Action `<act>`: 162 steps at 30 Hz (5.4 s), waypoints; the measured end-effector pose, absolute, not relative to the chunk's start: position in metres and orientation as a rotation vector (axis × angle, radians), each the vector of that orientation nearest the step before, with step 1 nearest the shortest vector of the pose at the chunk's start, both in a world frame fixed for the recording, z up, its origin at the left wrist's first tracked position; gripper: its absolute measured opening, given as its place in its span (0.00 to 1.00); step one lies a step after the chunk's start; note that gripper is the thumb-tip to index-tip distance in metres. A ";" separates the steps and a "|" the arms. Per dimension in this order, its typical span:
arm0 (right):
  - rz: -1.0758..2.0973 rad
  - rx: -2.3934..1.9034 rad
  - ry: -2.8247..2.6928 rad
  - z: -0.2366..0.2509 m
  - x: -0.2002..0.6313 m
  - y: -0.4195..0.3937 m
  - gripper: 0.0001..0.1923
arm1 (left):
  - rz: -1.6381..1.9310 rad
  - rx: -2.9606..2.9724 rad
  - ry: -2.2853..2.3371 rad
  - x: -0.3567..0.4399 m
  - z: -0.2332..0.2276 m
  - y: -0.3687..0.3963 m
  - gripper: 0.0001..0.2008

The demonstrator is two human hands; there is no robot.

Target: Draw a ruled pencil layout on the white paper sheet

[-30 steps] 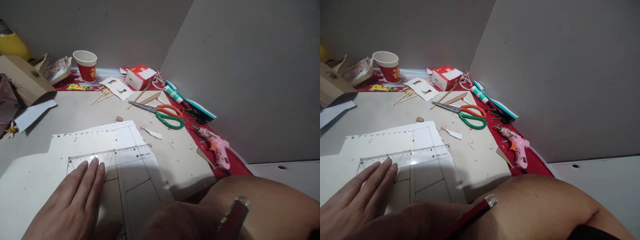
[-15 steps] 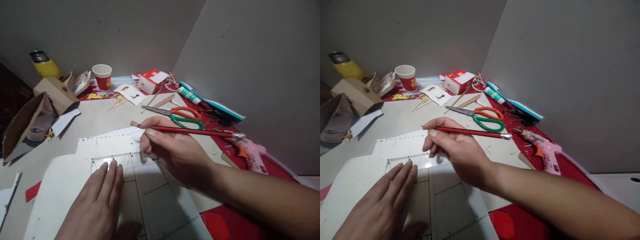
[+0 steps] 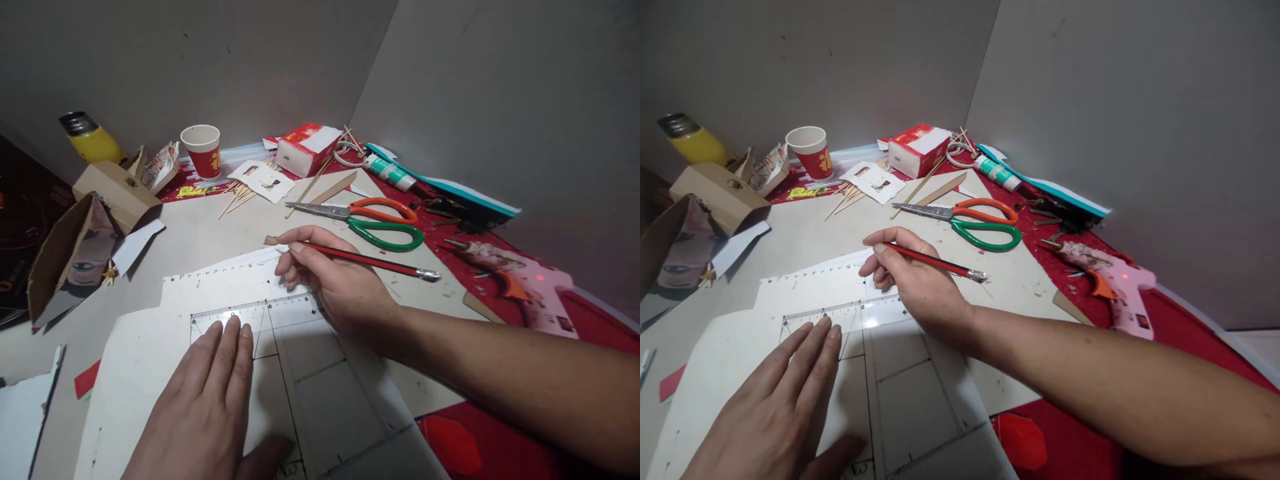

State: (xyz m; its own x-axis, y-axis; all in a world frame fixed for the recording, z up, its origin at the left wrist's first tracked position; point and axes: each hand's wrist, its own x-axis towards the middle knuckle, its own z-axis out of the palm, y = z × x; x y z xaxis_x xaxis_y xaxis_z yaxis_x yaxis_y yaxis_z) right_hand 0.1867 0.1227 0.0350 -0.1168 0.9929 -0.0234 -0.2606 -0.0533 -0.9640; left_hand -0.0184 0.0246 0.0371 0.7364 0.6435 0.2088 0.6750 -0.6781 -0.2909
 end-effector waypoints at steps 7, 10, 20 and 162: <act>1.439 -0.989 -1.085 0.036 0.185 0.122 0.07 | -0.099 -2.600 -1.035 -0.020 0.040 0.023 0.47; 1.437 -0.993 -1.092 0.037 0.184 0.121 0.08 | -0.084 -2.618 -1.044 -0.019 0.041 0.022 0.46; 1.422 -1.011 -1.131 0.036 0.182 0.121 0.07 | -0.076 -2.614 -1.047 -0.017 0.044 0.021 0.49; 1.382 -1.109 -1.224 0.038 0.186 0.112 0.06 | -0.269 -2.685 -1.080 -0.017 0.043 0.006 0.18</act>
State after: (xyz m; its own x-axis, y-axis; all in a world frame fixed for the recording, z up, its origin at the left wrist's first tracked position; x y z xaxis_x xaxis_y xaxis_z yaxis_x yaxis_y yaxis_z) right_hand 0.1859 0.1122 0.0379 -0.1390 0.9896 -0.0378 -0.0819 -0.0495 -0.9954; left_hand -0.0173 0.0063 0.0434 0.7108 0.6554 0.2555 0.6986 -0.7002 -0.1474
